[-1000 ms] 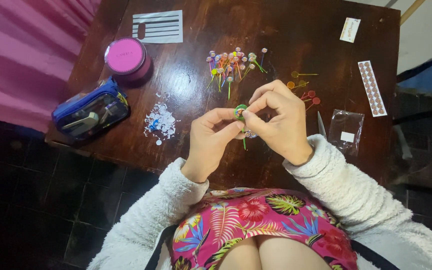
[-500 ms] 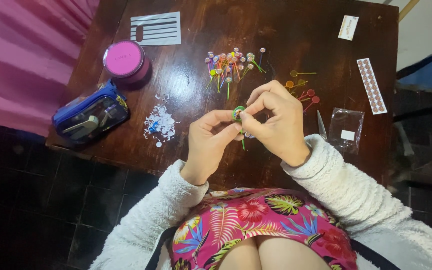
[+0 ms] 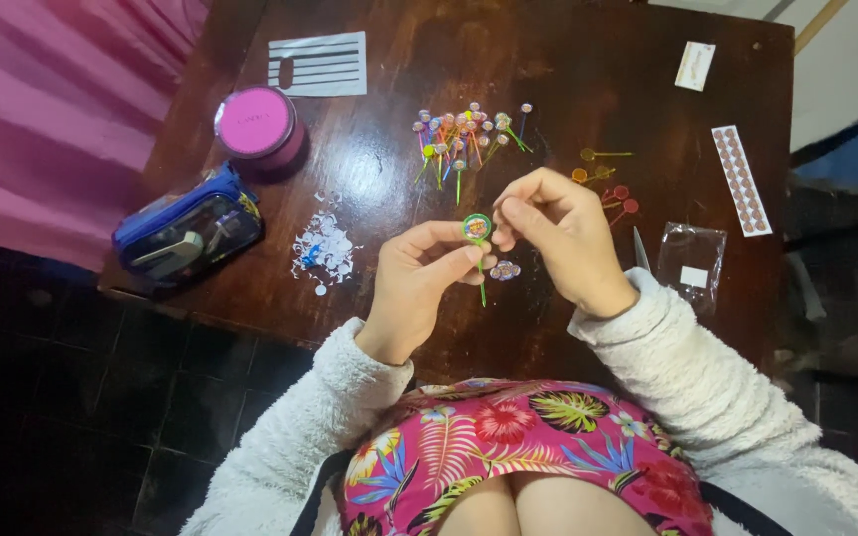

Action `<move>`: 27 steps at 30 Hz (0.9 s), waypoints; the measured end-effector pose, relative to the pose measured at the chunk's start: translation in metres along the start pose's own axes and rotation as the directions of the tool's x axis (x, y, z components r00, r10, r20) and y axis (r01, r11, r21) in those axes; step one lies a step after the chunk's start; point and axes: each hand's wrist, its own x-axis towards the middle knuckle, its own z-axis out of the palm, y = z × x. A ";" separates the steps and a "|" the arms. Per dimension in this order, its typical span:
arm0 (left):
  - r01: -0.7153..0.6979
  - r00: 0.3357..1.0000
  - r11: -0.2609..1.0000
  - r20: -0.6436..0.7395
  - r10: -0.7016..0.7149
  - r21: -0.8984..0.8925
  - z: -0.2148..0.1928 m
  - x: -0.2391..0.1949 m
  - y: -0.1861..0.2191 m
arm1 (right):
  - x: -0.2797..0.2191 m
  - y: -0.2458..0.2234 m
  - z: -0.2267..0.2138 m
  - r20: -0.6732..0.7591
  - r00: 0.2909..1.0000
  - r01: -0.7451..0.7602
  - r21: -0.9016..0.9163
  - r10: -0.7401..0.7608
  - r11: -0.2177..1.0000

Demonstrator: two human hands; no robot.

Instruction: The person sits at a table and assembles decorative pins, pressing sequins and small bead discs onto pin heads by hand. They pick up pins and sequin pieces one at a time, attach the pieces, and set the finished pins with a growing pile of completed pins on the table.

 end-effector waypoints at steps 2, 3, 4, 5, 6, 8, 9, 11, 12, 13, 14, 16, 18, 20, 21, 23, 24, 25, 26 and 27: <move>-0.004 1.000 1.000 -0.006 0.004 0.018 0.003 -0.001 0.001 | 0.002 0.003 0.007 -0.008 1.000 -0.027 -0.063 0.026 0.998; -0.006 1.000 0.999 -0.008 0.006 0.036 0.004 0.000 0.002 | 0.004 0.005 0.011 -0.022 0.998 -0.053 -0.126 0.051 0.991; -0.014 1.000 0.999 -0.012 0.014 0.038 0.007 0.000 0.000 | 0.002 0.001 0.013 -0.014 0.999 -0.048 -0.125 0.047 0.991; -0.040 0.999 0.998 -0.007 0.040 0.048 0.007 0.000 0.000 | 0.003 -0.002 0.018 -0.040 0.999 -0.003 -0.303 -0.010 0.953; -0.066 0.998 0.996 -0.001 0.066 0.058 0.006 0.001 0.001 | 0.005 -0.006 0.024 -0.057 0.996 0.038 -0.471 -0.073 0.881; -0.084 0.996 0.991 -0.016 0.087 0.102 0.004 0.006 -0.004 | 0.008 -0.010 0.023 -0.020 0.993 0.087 -0.535 -0.115 0.840; -0.086 0.996 0.987 -0.022 0.089 0.134 0.002 0.006 -0.009 | 0.009 -0.010 0.023 0.001 0.989 0.120 -0.603 -0.150 0.789; -0.070 0.996 0.990 -0.052 0.076 0.119 0.008 0.007 -0.006 | 0.007 -0.010 0.014 0.030 0.994 0.100 -0.602 -0.103 0.792; -0.035 0.998 0.996 -0.040 0.038 0.083 0.010 0.010 -0.004 | 0.011 -0.009 0.010 0.017 0.998 0.054 -0.625 -0.056 0.779; -0.081 0.992 0.990 -0.091 0.091 0.115 0.010 0.012 -0.013 | 0.009 -0.002 -0.004 0.087 0.994 0.109 -0.597 -0.071 0.795; -0.092 0.995 0.992 -0.037 0.095 0.083 0.010 0.015 -0.021 | 0.010 0.004 -0.017 0.077 0.996 0.086 -0.637 -0.048 0.766; -0.128 0.991 0.990 -0.022 0.129 0.062 0.003 0.019 -0.025 | 0.017 0.018 -0.031 0.114 0.993 0.094 -0.666 -0.024 0.740; -0.101 0.991 0.991 0.080 0.108 -0.082 -0.001 0.025 -0.041 | 0.017 0.044 -0.054 0.045 0.999 0.003 -0.528 0.024 0.849; -0.128 0.989 0.991 0.077 0.130 -0.027 -0.006 0.033 -0.055 | 0.029 0.094 -0.084 0.015 1.000 -0.011 -0.480 0.021 0.877; -0.135 0.987 0.991 0.087 0.133 0.015 -0.007 0.037 -0.065 | 0.032 0.118 -0.103 -0.037 0.999 -0.044 -0.439 0.031 0.897; -0.125 0.989 0.992 0.081 0.122 0.031 -0.007 0.041 -0.069 | 0.031 0.119 -0.098 -0.060 0.998 -0.018 -0.434 -0.009 0.901; -0.108 0.991 0.993 0.079 0.105 0.045 -0.006 0.042 -0.072 | 0.028 0.119 -0.098 -0.090 0.995 0.004 -0.431 -0.047 0.902; -0.106 0.992 0.993 0.079 0.103 0.044 -0.006 0.044 -0.078 | 0.024 0.106 -0.090 -0.091 0.995 0.002 -0.431 -0.046 0.902; -0.108 0.992 0.993 0.067 0.104 0.051 -0.006 0.046 -0.083 | 0.021 0.094 -0.083 -0.068 0.997 0.004 -0.477 -0.041 0.879; -0.111 0.993 0.992 0.055 0.108 0.062 -0.008 0.049 -0.087 | 0.020 0.082 -0.074 -0.043 0.998 0.010 -0.518 -0.038 0.855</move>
